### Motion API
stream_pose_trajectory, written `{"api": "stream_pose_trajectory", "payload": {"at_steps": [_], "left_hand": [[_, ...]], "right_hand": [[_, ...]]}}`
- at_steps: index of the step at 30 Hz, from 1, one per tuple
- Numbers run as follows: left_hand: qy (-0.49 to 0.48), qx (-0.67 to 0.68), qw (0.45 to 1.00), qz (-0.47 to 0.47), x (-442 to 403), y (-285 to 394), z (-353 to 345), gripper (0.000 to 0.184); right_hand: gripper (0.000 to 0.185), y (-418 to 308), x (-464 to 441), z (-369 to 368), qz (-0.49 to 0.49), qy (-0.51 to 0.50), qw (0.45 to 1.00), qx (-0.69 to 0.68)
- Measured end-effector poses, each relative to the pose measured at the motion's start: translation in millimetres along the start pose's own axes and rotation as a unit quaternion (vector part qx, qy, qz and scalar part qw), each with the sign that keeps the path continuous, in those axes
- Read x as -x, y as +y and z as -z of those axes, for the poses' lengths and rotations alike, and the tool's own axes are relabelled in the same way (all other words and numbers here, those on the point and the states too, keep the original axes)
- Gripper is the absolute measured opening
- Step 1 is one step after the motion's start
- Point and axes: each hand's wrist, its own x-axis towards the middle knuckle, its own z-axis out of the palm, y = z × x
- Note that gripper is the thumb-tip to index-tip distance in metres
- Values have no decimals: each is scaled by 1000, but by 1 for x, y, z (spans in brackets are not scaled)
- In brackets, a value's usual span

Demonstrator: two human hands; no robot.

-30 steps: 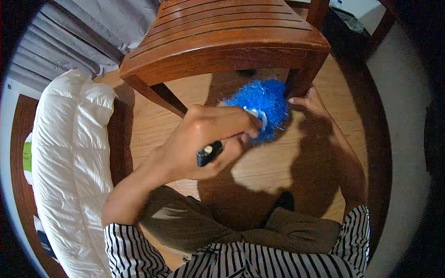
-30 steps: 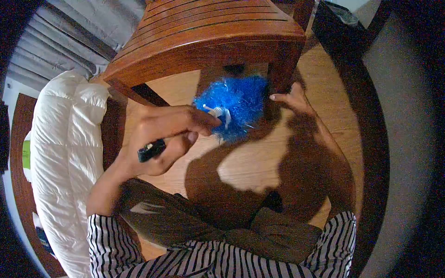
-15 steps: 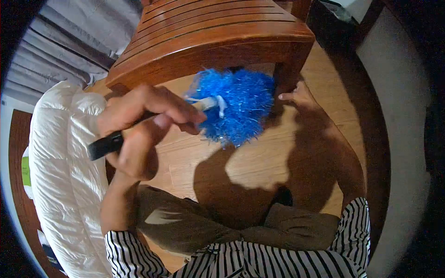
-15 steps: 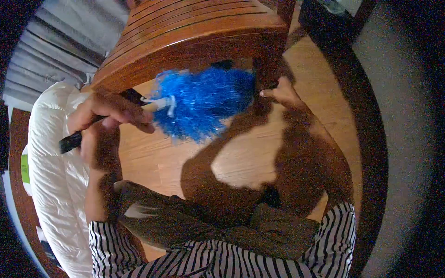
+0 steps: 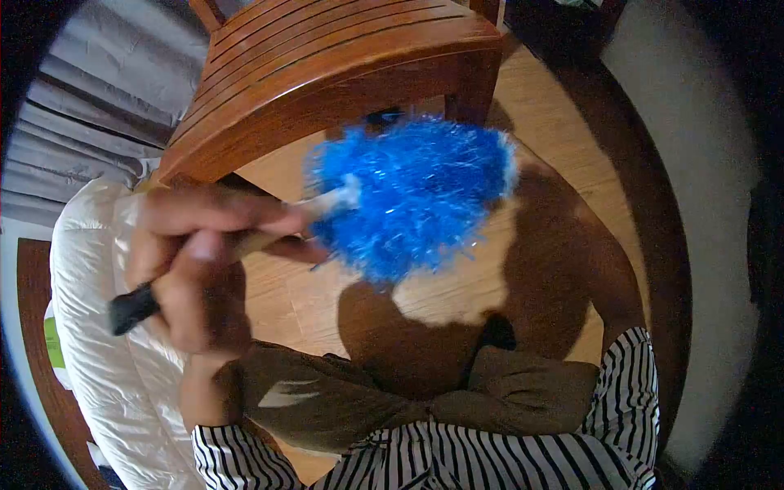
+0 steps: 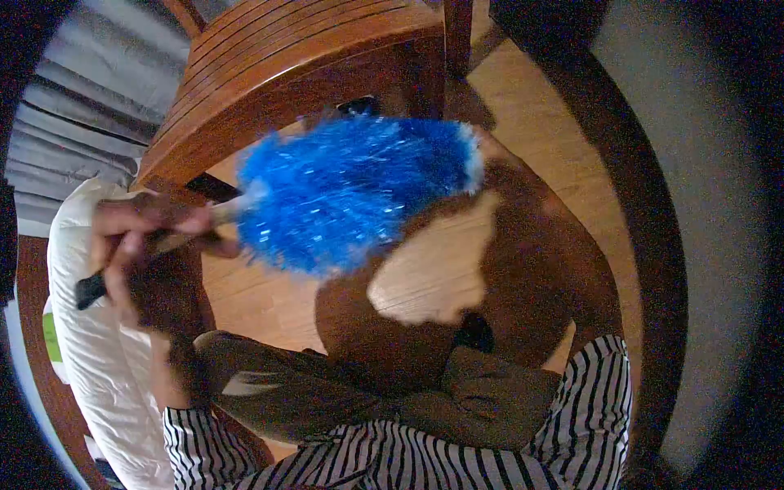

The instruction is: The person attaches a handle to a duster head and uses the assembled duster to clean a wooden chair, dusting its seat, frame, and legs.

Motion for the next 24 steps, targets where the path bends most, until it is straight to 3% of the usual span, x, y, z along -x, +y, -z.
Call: {"api": "stream_pose_trajectory", "payload": {"at_steps": [6, 8, 11, 12, 13, 15, 16, 18, 21, 24], "left_hand": [[-112, -173, 974, 93, -5, -27, -23, 21], [-114, -154, 973, 132, -5, -42, -32, 20], [-107, -123, 969, 187, -9, -59, -39, 19], [-103, -113, 967, 204, -10, -64, -40, 19], [-96, -99, 970, 200, -10, -72, -41, 19], [-83, -69, 976, 190, -9, -84, -43, 20], [-81, -68, 977, 183, -11, -85, -43, 20], [-74, -70, 981, 164, -12, -88, -49, 20], [-72, -79, 985, 136, -15, -88, -56, 19], [-136, -165, 971, 107, -20, -87, -52, 32]], "right_hand": [[18, 71, -46, -4, 57, 31, 998, 24], [14, 102, -64, -5, 75, 17, 996, 40], [15, -26, 9, 1, 35, -51, 998, 21], [18, -62, 28, 2, 59, -80, 991, 87], [22, -98, 46, 2, 88, -107, 979, 152], [30, -102, 56, -3, 256, -108, 931, 237], [35, -96, 55, -12, 392, -81, 881, 252], [40, -83, 61, -23, 500, -30, 848, 176], [41, -103, 81, -38, 397, -23, 916, -57], [40, -109, 74, -33, 308, -12, 947, -93]]}}
